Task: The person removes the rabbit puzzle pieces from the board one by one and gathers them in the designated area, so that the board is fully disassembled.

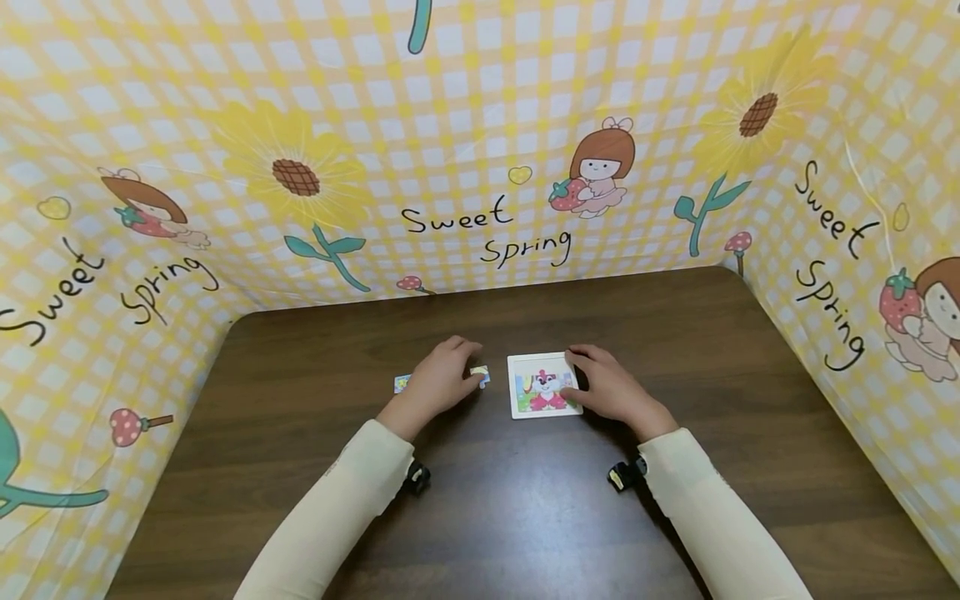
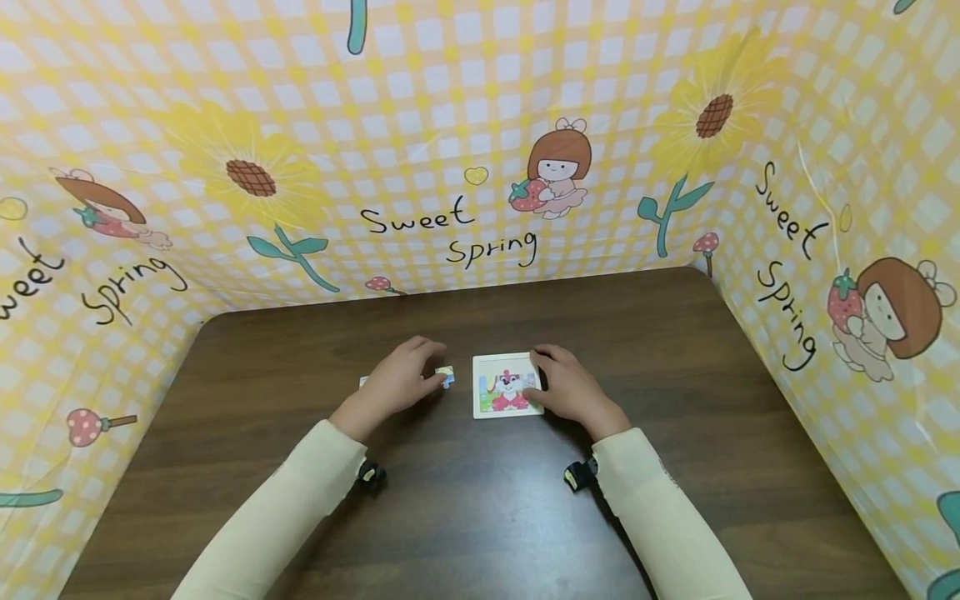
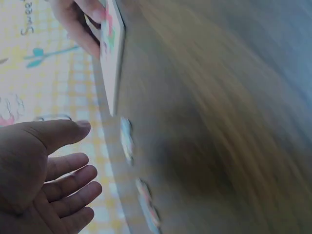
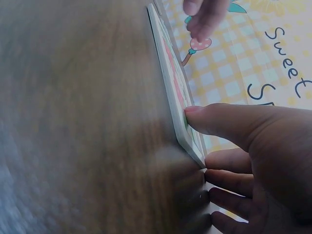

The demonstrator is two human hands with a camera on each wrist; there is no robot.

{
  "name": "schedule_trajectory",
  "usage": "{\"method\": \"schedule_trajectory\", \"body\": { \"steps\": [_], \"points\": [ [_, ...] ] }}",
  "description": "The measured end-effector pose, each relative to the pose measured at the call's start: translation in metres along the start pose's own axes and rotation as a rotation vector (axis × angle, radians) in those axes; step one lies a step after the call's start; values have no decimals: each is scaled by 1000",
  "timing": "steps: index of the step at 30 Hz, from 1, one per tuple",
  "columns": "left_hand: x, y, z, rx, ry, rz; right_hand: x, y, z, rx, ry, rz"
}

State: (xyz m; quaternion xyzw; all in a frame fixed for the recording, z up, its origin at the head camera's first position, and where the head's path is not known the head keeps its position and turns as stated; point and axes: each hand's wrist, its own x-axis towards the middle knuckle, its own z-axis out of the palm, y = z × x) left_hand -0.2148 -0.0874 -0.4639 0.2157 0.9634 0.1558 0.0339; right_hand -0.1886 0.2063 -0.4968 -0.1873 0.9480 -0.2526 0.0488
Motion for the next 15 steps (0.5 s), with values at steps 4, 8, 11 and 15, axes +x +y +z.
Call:
{"method": "schedule_trajectory", "body": {
  "steps": [4,8,11,15],
  "points": [
    [1,18,2,3,-16,37,-1,0,0,1,-1,-2],
    [0,35,8,6,-62,54,-2,-1,1,10,-9,1],
    [0,45,13,9,-91,63,-2,-1,1,10,-7,0],
    [-1,57,21,27,-104,73,-1,0,0,3,-2,-6]
  ]
}}
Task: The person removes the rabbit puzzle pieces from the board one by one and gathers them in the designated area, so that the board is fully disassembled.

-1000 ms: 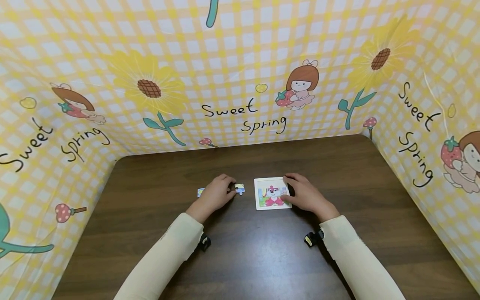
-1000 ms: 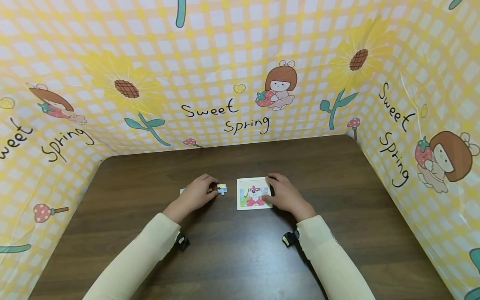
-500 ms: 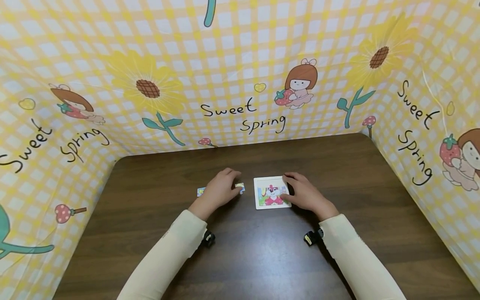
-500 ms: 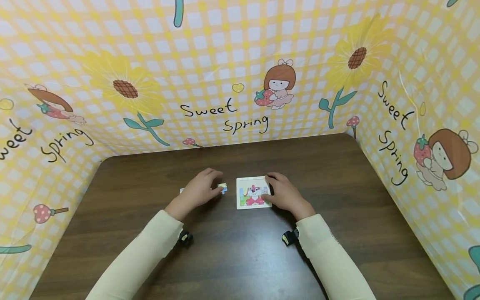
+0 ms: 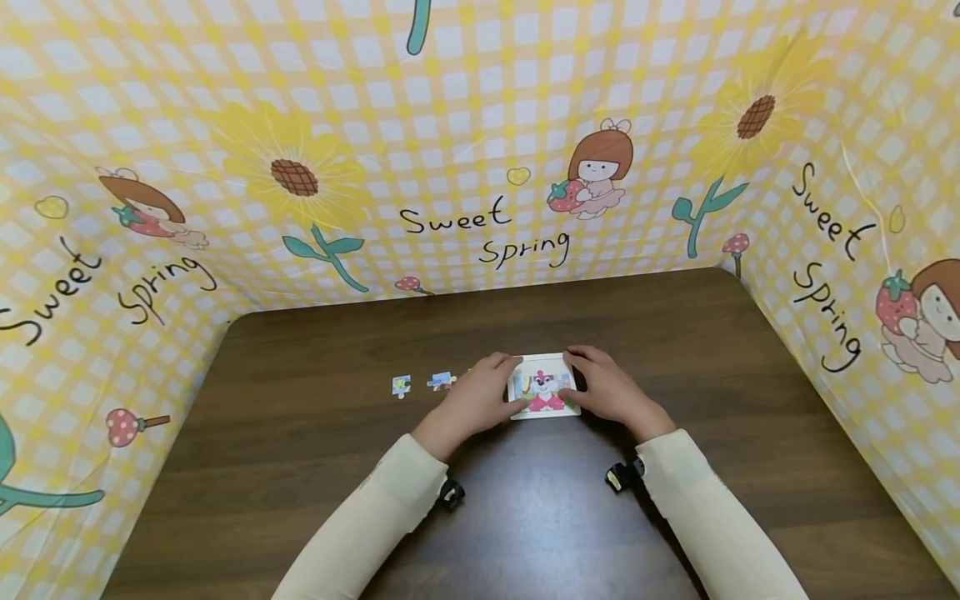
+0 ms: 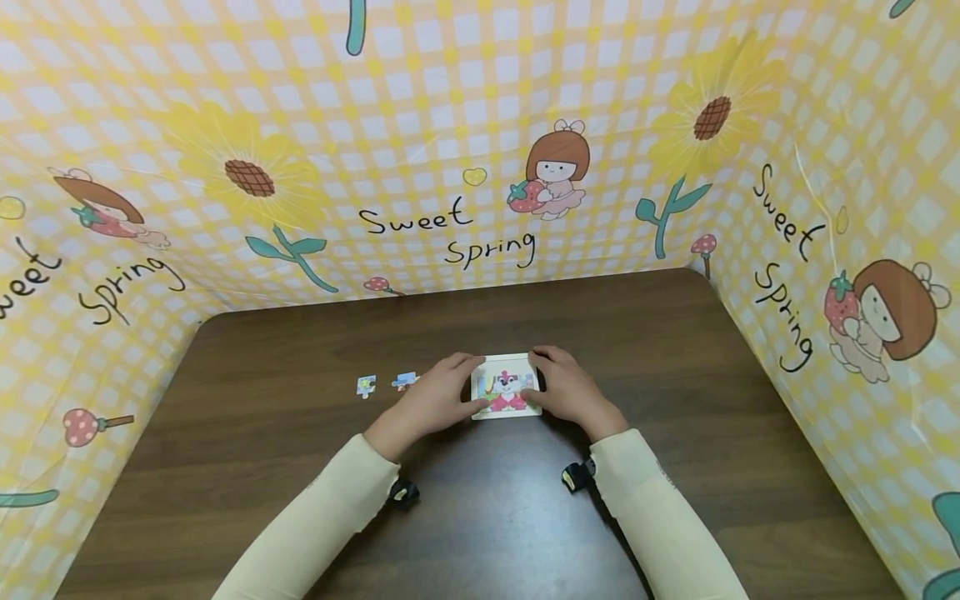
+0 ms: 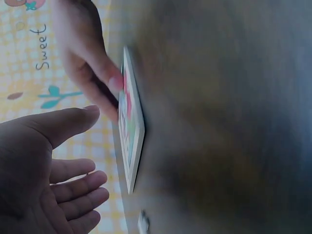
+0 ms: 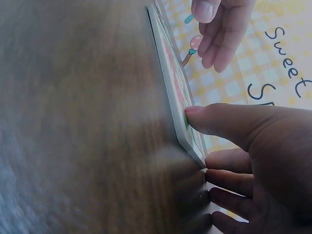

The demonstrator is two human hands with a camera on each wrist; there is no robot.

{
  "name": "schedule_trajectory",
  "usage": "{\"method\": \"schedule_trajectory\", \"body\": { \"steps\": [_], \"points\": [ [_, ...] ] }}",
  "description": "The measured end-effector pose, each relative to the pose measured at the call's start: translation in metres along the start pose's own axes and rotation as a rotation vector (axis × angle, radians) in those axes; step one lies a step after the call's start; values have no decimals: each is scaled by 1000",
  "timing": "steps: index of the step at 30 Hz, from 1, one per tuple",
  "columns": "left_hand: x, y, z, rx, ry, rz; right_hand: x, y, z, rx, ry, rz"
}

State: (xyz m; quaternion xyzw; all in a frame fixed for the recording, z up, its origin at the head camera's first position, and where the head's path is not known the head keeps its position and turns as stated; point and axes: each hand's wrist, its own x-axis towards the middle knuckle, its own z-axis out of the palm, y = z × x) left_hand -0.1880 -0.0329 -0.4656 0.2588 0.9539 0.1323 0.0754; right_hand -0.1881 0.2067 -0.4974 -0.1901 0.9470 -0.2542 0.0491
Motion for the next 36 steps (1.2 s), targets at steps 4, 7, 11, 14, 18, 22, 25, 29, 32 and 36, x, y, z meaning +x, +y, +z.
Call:
{"method": "schedule_trajectory", "body": {
  "steps": [4,7,11,14,18,22,25,29,32,36],
  "points": [
    [0,9,8,-3,1,-6,1,2,0,-5,-1,-5],
    [0,12,15,-12,3,-8,1,2,1,-12,1,-10],
    [1,15,21,-15,6,-21,0,2,0,-5,0,-16],
    [1,17,24,-21,-3,-36,0,3,-1,0,-9,-21],
    [1,20,26,-34,-9,-35,-1,4,-3,2,-18,-31],
    [0,20,26,-42,13,-24,-1,6,-5,15,-32,-24],
    [0,18,25,-38,24,-20,0,7,-5,24,-45,-15],
    [0,14,25,-42,32,-8,0,7,-5,27,-53,-9],
    [-1,11,24,-53,34,-5,0,6,-5,26,-51,-11],
    [0,12,24,-73,23,-21,-2,8,-5,31,-46,-17]
  ]
}}
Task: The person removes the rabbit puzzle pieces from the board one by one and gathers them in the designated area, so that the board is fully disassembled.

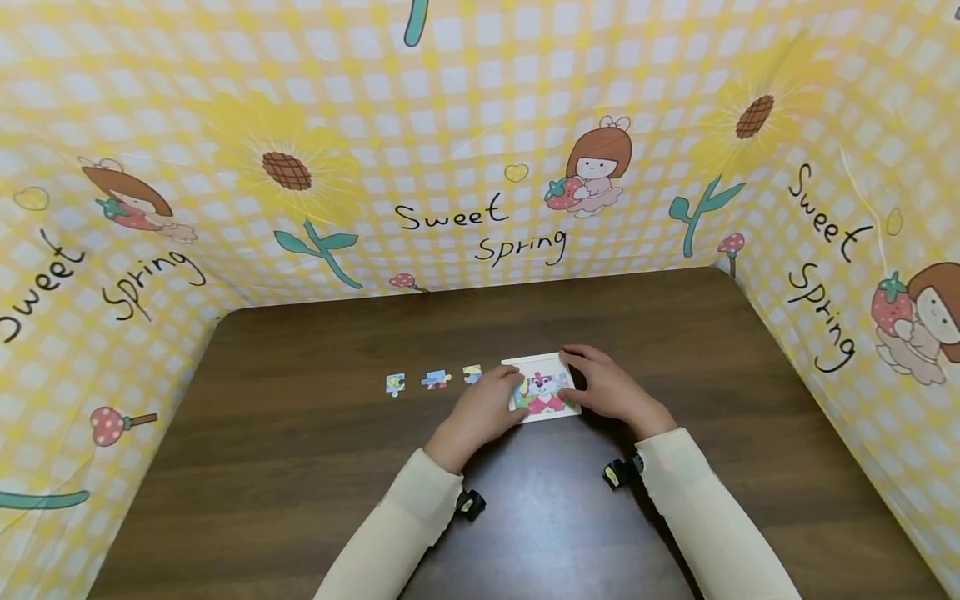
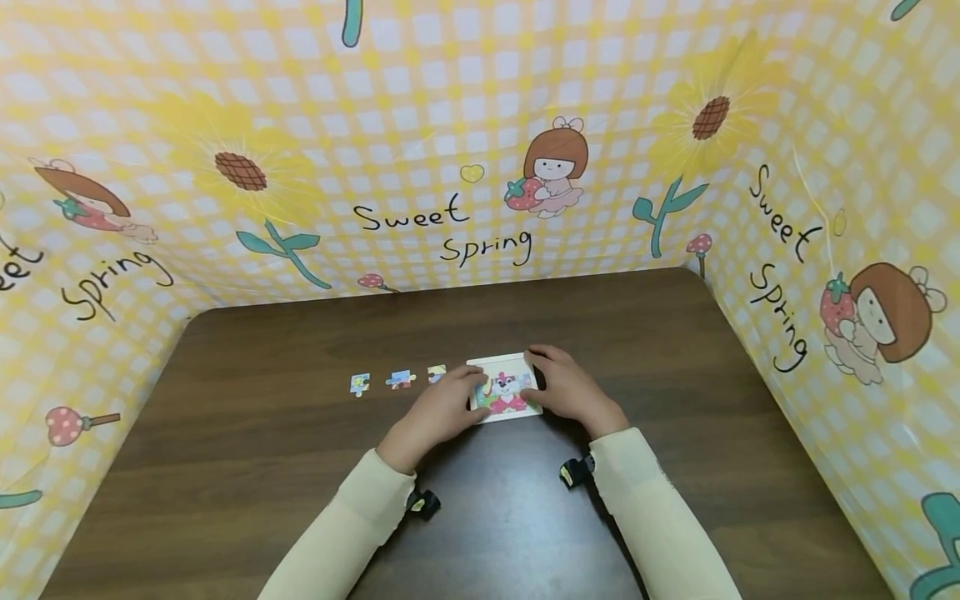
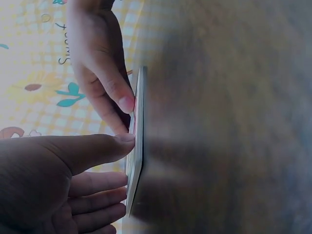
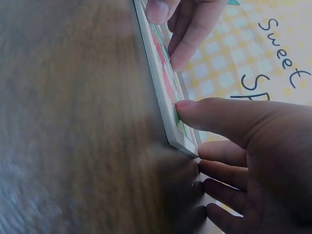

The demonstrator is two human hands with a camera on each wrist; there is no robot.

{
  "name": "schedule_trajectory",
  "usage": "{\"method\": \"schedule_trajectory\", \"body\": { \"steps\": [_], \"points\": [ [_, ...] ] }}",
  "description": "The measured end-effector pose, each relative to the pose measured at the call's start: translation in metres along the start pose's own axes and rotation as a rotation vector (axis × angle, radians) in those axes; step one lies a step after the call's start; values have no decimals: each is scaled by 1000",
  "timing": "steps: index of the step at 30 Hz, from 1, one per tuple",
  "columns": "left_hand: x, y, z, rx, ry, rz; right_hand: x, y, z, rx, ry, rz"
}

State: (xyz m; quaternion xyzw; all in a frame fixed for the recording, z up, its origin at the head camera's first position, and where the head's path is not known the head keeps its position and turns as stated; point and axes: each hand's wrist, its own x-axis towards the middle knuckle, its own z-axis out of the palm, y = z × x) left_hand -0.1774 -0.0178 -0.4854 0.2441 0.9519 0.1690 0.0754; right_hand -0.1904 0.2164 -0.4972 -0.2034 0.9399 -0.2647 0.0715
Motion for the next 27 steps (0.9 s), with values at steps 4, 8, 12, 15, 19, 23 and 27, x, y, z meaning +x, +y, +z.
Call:
{"method": "schedule_trajectory", "body": {
  "steps": [4,8,12,15,19,23,27],
  "points": [
    [-1,-3,-1,-14,-16,-17,2,-1,1,9,-4,-4],
    [0,-4,-1,-20,-28,-17,2,0,1,7,-1,-1],
    [0,-5,-2,-10,-37,-21,3,0,1,4,4,-11],
    [0,-6,-1,-5,-42,-26,2,0,1,6,2,-15],
    [0,-8,0,-8,-41,-22,1,0,1,12,4,-10],
    [0,-9,-1,-23,-31,-25,2,-2,2,0,26,-6],
    [0,-8,-1,-30,-38,-38,2,-9,5,-40,61,24]
  ]
}}
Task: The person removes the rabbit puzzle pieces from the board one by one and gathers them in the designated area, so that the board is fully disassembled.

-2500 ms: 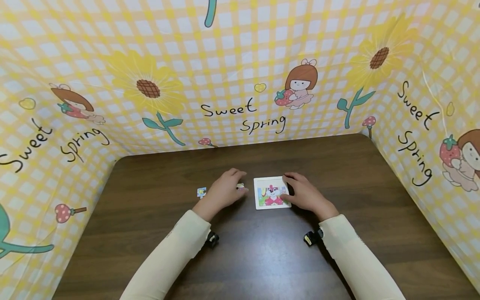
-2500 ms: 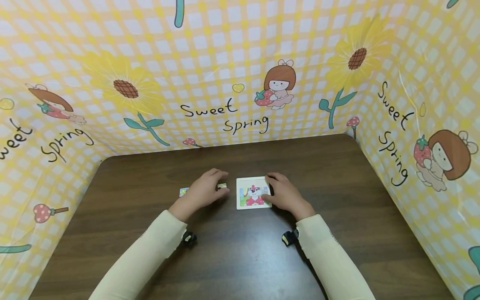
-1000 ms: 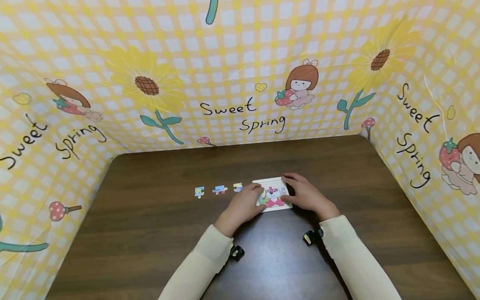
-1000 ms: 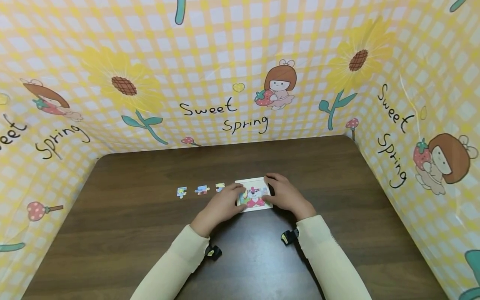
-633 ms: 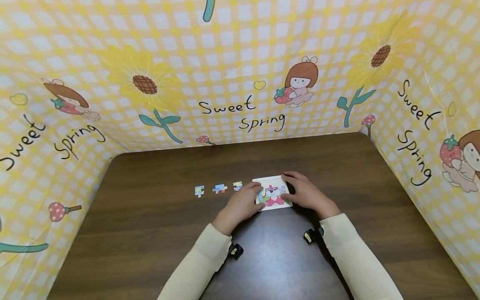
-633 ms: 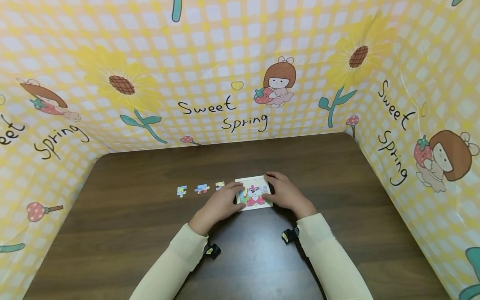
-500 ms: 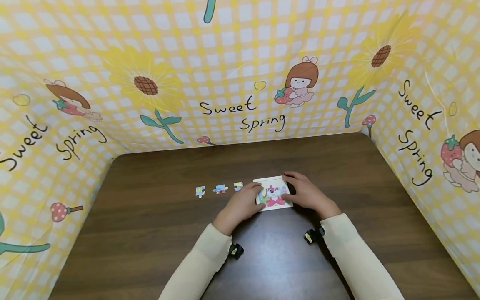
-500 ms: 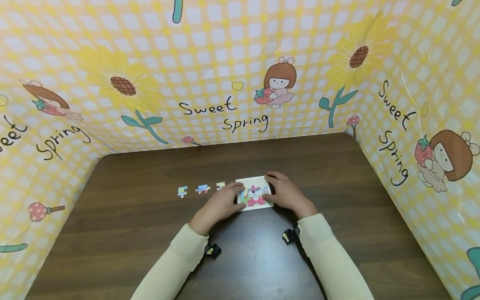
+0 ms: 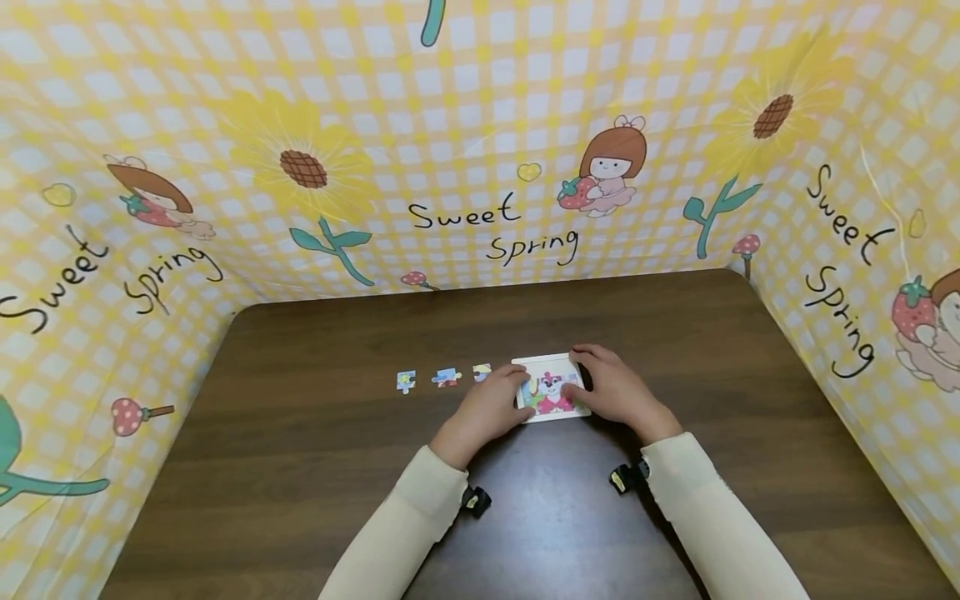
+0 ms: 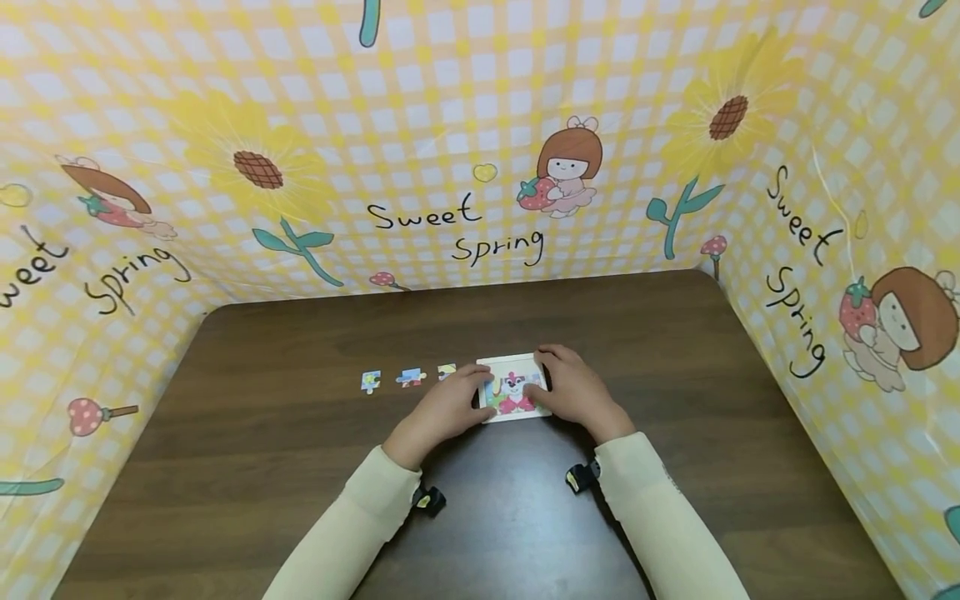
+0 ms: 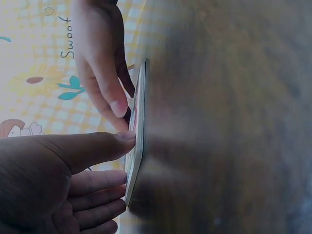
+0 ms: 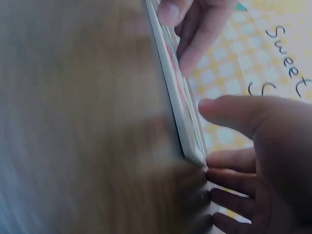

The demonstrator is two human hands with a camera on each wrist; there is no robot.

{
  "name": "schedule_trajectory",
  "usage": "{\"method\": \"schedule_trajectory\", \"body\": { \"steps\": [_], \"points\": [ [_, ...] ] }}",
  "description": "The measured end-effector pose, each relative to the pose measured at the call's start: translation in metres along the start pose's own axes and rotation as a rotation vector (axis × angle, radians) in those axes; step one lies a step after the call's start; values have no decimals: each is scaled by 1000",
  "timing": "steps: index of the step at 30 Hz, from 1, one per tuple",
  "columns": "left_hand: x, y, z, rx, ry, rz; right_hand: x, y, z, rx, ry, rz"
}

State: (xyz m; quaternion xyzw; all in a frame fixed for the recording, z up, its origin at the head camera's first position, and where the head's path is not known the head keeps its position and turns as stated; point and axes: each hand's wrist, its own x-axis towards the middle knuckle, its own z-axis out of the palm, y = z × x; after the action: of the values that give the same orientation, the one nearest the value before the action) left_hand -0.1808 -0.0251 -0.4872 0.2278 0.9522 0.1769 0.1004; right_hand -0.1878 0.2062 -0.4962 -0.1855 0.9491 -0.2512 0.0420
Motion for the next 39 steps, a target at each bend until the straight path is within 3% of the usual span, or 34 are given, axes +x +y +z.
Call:
{"method": "schedule_trajectory", "body": {
  "steps": [13,39],
  "points": [
    [-1,-1,1,-9,5,18,1,-9,9,-34,26,51],
    [-1,0,0,-29,8,-1,2,-7,8,-26,34,40]
  ]
}}
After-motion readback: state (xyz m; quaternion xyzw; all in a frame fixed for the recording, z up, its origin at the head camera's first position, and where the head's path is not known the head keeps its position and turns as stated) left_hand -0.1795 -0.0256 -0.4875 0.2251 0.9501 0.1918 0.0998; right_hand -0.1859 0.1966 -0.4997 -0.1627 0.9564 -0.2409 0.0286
